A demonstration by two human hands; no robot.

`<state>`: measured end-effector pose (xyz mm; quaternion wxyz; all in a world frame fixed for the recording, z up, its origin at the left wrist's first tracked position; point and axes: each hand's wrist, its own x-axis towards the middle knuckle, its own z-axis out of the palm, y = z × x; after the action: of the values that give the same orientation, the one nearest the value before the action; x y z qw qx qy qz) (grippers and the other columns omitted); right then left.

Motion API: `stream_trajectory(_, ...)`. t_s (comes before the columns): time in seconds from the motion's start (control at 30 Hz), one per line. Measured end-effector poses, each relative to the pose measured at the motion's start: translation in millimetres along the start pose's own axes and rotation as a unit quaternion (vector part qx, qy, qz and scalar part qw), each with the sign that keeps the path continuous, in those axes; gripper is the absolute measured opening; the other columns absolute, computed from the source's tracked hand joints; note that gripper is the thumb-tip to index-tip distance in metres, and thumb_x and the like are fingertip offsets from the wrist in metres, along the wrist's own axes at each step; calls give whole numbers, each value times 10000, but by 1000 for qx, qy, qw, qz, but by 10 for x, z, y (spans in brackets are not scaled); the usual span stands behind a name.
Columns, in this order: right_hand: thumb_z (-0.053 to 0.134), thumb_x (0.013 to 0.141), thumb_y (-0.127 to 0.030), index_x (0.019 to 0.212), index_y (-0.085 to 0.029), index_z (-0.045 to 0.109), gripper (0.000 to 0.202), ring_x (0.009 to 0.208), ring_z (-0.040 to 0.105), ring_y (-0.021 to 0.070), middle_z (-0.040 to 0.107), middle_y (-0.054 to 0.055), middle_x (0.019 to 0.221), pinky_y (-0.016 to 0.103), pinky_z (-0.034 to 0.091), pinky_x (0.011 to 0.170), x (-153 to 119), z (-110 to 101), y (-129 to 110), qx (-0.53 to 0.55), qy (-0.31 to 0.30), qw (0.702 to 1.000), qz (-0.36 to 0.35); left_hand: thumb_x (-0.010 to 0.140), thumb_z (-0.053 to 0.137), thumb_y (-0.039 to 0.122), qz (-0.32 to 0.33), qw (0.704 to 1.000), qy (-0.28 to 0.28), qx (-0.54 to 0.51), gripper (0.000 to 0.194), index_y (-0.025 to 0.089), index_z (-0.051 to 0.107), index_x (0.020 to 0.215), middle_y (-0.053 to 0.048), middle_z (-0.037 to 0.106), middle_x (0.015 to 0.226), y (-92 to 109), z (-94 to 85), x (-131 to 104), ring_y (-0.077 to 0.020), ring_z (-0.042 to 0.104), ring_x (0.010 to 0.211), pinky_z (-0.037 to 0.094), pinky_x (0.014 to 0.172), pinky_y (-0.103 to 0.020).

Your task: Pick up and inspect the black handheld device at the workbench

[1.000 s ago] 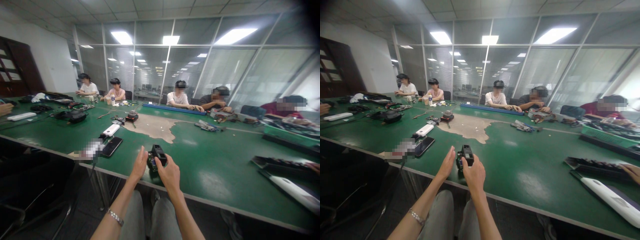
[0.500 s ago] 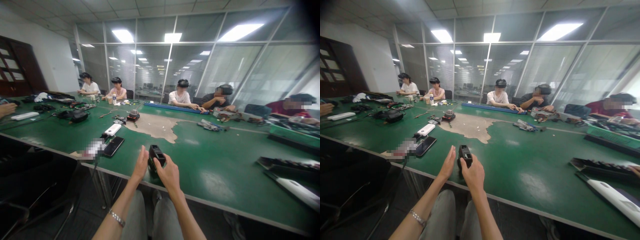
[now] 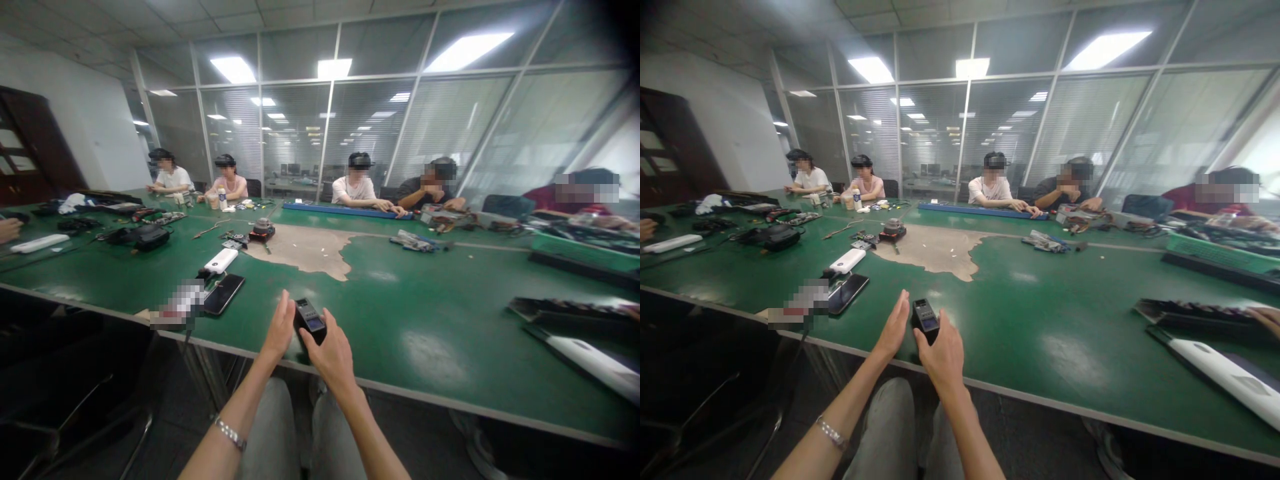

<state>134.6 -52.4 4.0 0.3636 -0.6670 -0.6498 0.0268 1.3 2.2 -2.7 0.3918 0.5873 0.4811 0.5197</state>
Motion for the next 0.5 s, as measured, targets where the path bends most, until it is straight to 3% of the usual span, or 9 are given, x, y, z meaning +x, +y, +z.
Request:
stream_trajectory(0.13,493,876,-457,1282,-166,486,500,992,621,243,662,110,1058,312,424,835,58,15,-35,-25,-3,1000,9,905,255,649,-15,1000,4,-17,753,169,250,1487,-80,205,1558,16,-5,16,-209,172,1444,128,1204,-378)
stream_trajectory(0.33,500,864,-530,1206,-196,520,479,910,637,245,676,78,965,307,407,765,273,35,-85,-59,-4,998,32,874,274,691,-69,997,29,-15,797,143,336,1450,-103,240,1543,114,-6,119,-229,178,1441,118,1202,-381)
stream_trajectory(0.5,475,859,-573,1186,-167,517,523,866,645,275,676,109,908,336,397,736,427,117,-177,-95,-5,993,70,905,242,651,-34,998,46,-17,737,153,361,1435,-117,345,1503,117,43,371,-235,290,1408,208,1182,-389)
